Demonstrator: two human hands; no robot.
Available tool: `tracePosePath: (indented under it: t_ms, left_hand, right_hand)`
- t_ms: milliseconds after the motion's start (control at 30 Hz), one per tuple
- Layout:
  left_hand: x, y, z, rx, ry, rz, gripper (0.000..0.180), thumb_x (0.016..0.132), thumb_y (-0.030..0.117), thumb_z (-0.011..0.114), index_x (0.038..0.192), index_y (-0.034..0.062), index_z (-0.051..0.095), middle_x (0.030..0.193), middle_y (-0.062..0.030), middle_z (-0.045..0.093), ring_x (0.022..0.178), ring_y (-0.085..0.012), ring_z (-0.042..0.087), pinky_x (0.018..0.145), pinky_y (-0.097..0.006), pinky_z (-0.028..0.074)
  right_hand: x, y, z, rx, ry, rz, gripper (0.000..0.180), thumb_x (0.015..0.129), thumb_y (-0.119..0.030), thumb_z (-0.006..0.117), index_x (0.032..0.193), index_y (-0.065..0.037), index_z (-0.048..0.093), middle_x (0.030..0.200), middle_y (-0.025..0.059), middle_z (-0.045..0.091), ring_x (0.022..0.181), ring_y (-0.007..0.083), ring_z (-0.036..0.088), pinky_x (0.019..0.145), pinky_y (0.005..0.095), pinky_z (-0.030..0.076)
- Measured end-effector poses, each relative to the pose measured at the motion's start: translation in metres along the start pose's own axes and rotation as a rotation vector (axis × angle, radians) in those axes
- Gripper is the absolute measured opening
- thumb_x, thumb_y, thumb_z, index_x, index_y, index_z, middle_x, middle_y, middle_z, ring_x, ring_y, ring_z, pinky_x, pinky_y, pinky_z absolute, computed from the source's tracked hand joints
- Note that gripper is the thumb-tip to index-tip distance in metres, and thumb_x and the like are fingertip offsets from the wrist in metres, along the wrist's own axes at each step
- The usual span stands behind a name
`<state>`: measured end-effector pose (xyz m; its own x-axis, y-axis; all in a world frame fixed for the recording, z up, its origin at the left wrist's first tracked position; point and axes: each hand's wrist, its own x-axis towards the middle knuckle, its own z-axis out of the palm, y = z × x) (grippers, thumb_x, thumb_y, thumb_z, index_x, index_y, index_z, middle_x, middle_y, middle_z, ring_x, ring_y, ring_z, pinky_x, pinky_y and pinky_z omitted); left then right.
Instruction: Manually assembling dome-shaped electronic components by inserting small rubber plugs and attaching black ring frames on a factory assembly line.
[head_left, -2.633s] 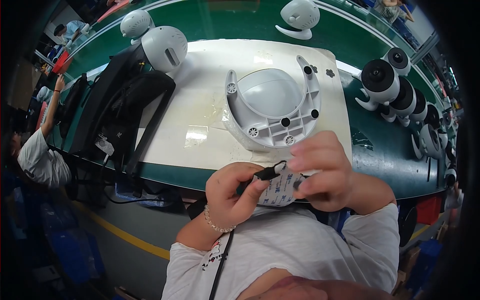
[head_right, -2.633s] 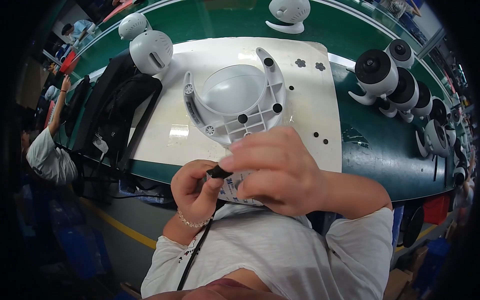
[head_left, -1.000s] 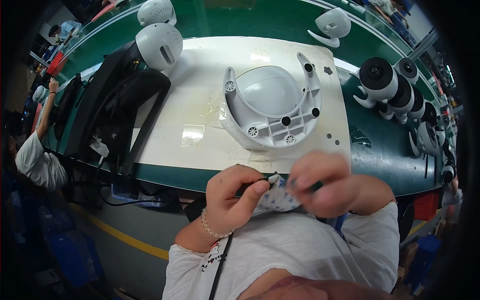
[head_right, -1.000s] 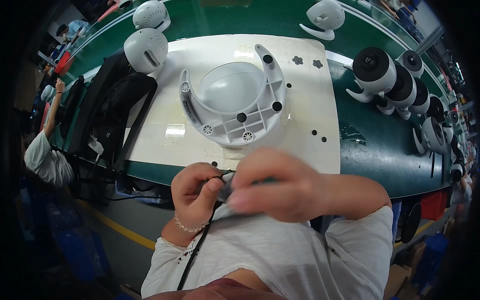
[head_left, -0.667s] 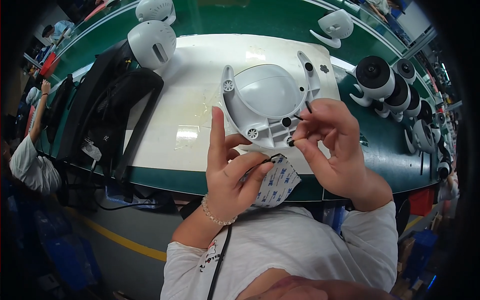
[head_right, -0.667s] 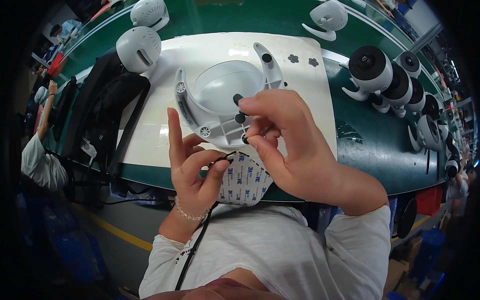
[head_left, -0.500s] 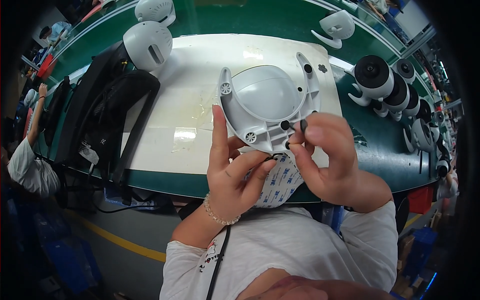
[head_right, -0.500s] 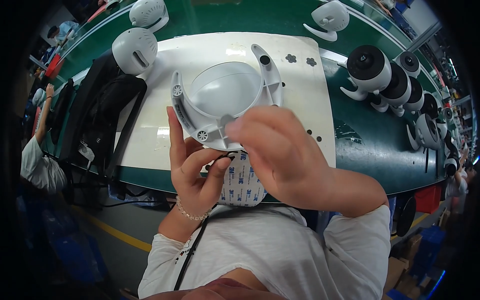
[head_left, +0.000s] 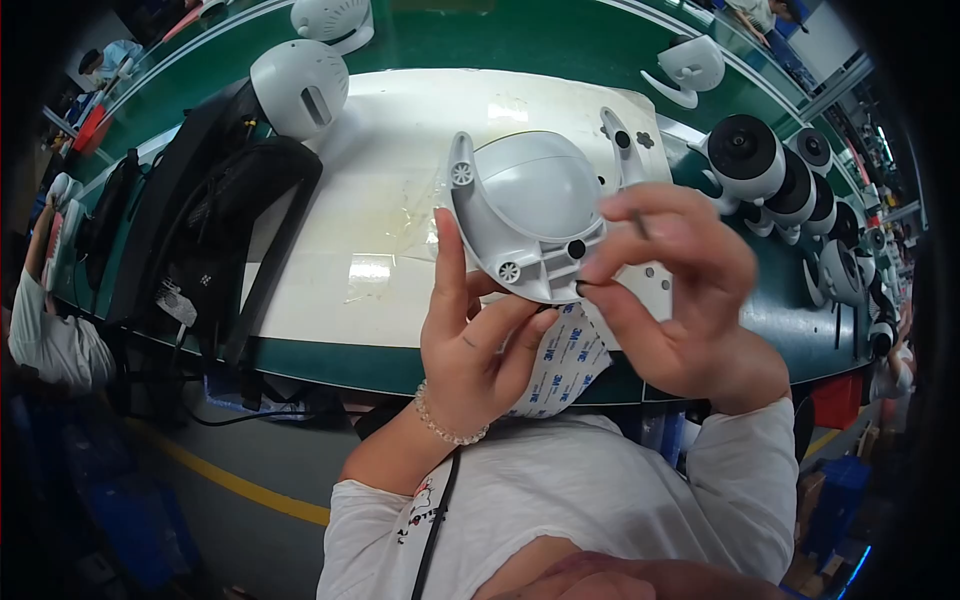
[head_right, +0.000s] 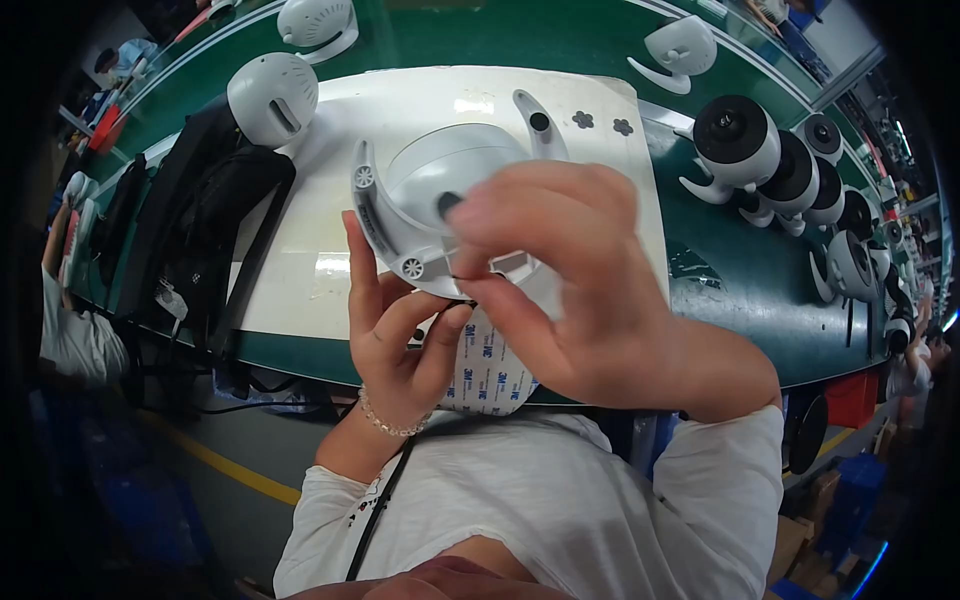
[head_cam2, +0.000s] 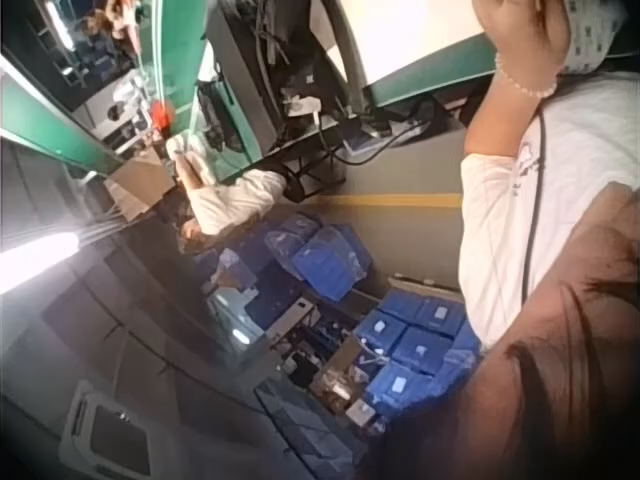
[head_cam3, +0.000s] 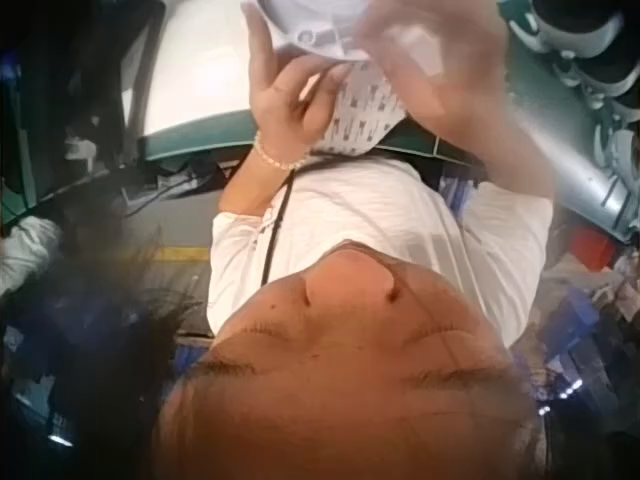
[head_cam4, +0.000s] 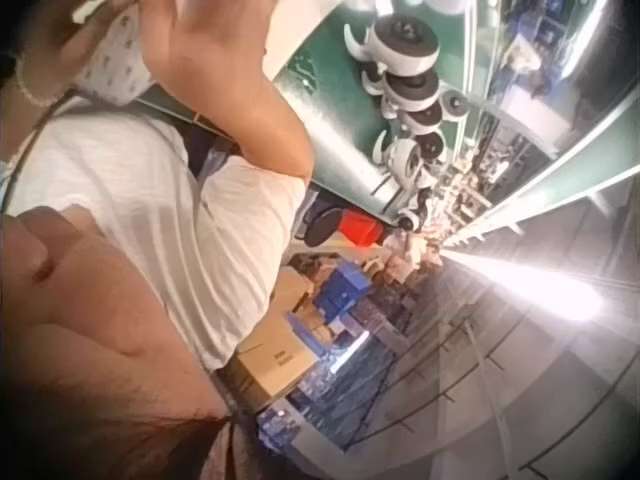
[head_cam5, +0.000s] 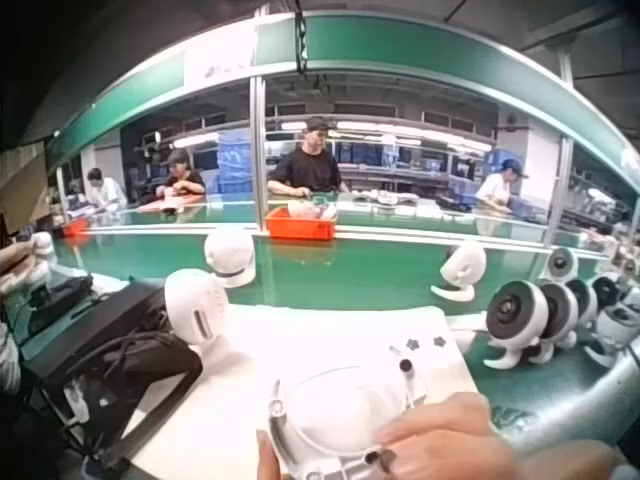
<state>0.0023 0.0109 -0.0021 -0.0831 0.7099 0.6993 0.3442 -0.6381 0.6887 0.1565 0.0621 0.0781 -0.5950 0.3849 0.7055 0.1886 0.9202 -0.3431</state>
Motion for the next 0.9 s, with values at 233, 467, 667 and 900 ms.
tracePosePath:
  t_ms: [233,467,667,900]
  left_hand:
    - [-0.001,-0.004,0.000,0.018,0.009,0.023,0.011,0.068,-0.002,0.063,0.079,-0.0010,0.060,0.133,-0.0325,0.018,0.074,-0.0239,0.060,0.060,-0.027,0.049]
    - [-0.002,-0.009,0.000,0.052,0.025,0.055,0.016,0.064,-0.002,0.063,0.080,0.0010,0.060,0.133,-0.0324,0.020,0.066,-0.0242,0.058,0.058,-0.028,0.048]
    - [-0.002,-0.005,0.000,0.084,0.021,0.046,0.017,0.065,-0.002,0.062,0.081,0.0004,0.060,0.133,-0.0323,0.021,0.068,-0.0254,0.058,0.056,-0.028,0.047]
    - [-0.002,-0.006,-0.002,0.152,-0.012,0.056,0.018,0.065,-0.003,0.061,0.083,-0.0005,0.059,0.132,-0.0327,0.022,0.070,-0.0264,0.058,0.056,-0.028,0.047]
  right_hand:
    - [0.006,0.006,0.022,0.248,-0.249,0.185,0.051,0.073,0.013,0.050,0.116,-0.005,0.029,0.101,0.0143,0.041,0.081,0.0150,0.056,0.062,0.0214,0.046]
    - [0.003,0.003,0.027,0.231,-0.198,0.267,0.050,0.074,0.010,0.052,0.116,-0.005,0.030,0.095,0.0134,0.049,0.083,0.0167,0.057,0.066,0.0248,0.046]
    - [0.008,-0.001,0.027,-0.172,-0.128,-0.032,0.055,0.069,0.006,0.059,0.115,-0.006,0.032,0.084,0.0047,0.058,0.088,0.0222,0.058,0.084,0.0428,0.033]
    - [0.005,-0.010,0.029,-0.409,-0.063,-0.134,0.034,0.067,-0.005,0.059,0.100,-0.010,0.051,0.084,0.0032,0.062,0.088,0.0206,0.059,0.089,0.0442,0.028]
